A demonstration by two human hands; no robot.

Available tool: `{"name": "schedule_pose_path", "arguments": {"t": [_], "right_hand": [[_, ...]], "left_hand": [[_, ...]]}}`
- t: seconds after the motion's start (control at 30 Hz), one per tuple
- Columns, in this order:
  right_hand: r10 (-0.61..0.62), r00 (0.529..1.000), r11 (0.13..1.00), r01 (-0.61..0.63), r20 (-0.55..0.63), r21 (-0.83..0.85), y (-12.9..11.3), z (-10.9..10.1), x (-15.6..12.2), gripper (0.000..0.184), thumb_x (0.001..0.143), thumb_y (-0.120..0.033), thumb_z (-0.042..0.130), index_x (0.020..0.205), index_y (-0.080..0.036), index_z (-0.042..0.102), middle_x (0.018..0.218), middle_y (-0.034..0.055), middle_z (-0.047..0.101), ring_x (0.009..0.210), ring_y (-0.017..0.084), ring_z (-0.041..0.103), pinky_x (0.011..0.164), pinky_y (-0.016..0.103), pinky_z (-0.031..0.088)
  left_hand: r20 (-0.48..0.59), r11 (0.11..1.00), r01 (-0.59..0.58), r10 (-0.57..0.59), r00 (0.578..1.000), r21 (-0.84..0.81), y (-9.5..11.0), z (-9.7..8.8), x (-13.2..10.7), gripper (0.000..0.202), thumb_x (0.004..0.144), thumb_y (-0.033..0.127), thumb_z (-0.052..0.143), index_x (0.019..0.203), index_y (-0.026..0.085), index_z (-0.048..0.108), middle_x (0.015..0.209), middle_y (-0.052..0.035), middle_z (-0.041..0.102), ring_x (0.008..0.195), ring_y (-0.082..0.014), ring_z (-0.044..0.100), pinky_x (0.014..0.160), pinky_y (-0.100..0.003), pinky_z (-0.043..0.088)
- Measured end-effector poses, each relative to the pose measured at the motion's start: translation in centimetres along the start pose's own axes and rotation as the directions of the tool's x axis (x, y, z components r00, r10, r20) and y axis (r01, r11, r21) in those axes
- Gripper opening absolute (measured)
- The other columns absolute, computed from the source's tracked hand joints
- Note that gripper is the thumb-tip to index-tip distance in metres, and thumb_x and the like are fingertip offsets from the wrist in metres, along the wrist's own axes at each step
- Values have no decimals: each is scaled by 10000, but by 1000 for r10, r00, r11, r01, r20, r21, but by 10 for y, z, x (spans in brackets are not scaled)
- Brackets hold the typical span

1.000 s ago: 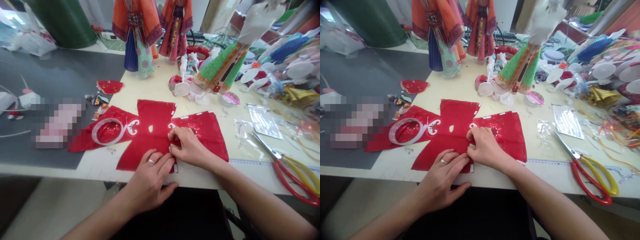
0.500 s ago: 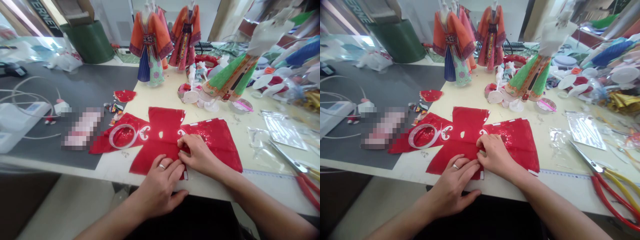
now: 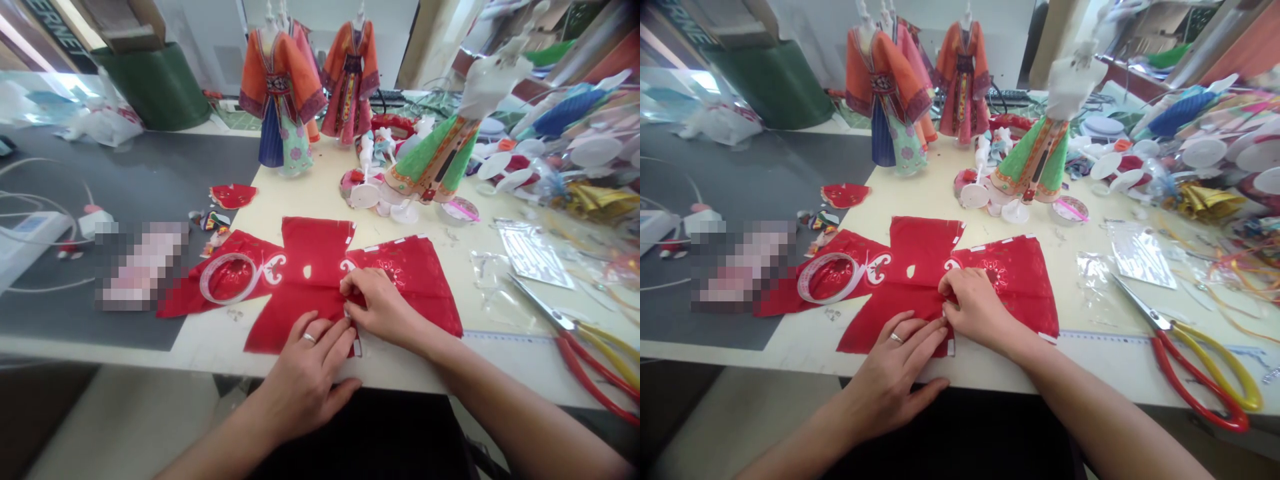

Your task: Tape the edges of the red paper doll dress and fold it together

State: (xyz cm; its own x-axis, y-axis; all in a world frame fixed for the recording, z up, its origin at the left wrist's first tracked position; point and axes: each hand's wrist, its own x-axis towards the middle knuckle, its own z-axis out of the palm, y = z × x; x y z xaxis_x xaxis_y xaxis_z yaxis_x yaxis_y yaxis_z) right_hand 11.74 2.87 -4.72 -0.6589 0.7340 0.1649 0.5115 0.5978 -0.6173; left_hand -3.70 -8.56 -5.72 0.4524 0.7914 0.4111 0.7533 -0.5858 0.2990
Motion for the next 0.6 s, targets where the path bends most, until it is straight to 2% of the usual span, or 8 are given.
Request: {"name": "schedule_pose_path", "arguments": {"t": [0.17,0.4,0.5,0.6], "right_hand": [[22,1000,999,-22,-2,33,-1,-2,0,216,651,-16,533,755,-198,485,753,-4,576,737,160,485,763,332,360],[72,997,985,-74,19,158,1,-7,0,147,766,-61,495,802,-198,533,750,-4,608,684,135,525,687,298,405],[99,995,970,-102,22,219,2,-6,0,111,777,-98,520,816,-200,537,756,2,605,720,149,534,704,312,420],[114,993,954,-119,34,275,3,-5,-1,86,794,-137,527,851,-201,536,766,8,600,726,154,540,692,312,433]], "left_hand": [[-14,1000,-7,7,1000,-6,0,0,-1,479,827,303,588,1225,53,501,1189,-154,621,1047,-284,540,997,-506,378],[-31,999,0,-1,1000,-36,2,-2,0,465,821,291,586,1226,79,499,1159,-150,639,1034,-277,564,976,-506,405],[-78,998,-36,33,996,-46,4,-7,-2,449,814,273,586,1214,89,498,1154,-152,643,1059,-268,569,981,-492,415],[-200,996,-92,89,976,-9,1,-19,-5,401,791,234,596,1162,103,521,1083,-144,672,1037,-255,584,953,-476,443]]}}
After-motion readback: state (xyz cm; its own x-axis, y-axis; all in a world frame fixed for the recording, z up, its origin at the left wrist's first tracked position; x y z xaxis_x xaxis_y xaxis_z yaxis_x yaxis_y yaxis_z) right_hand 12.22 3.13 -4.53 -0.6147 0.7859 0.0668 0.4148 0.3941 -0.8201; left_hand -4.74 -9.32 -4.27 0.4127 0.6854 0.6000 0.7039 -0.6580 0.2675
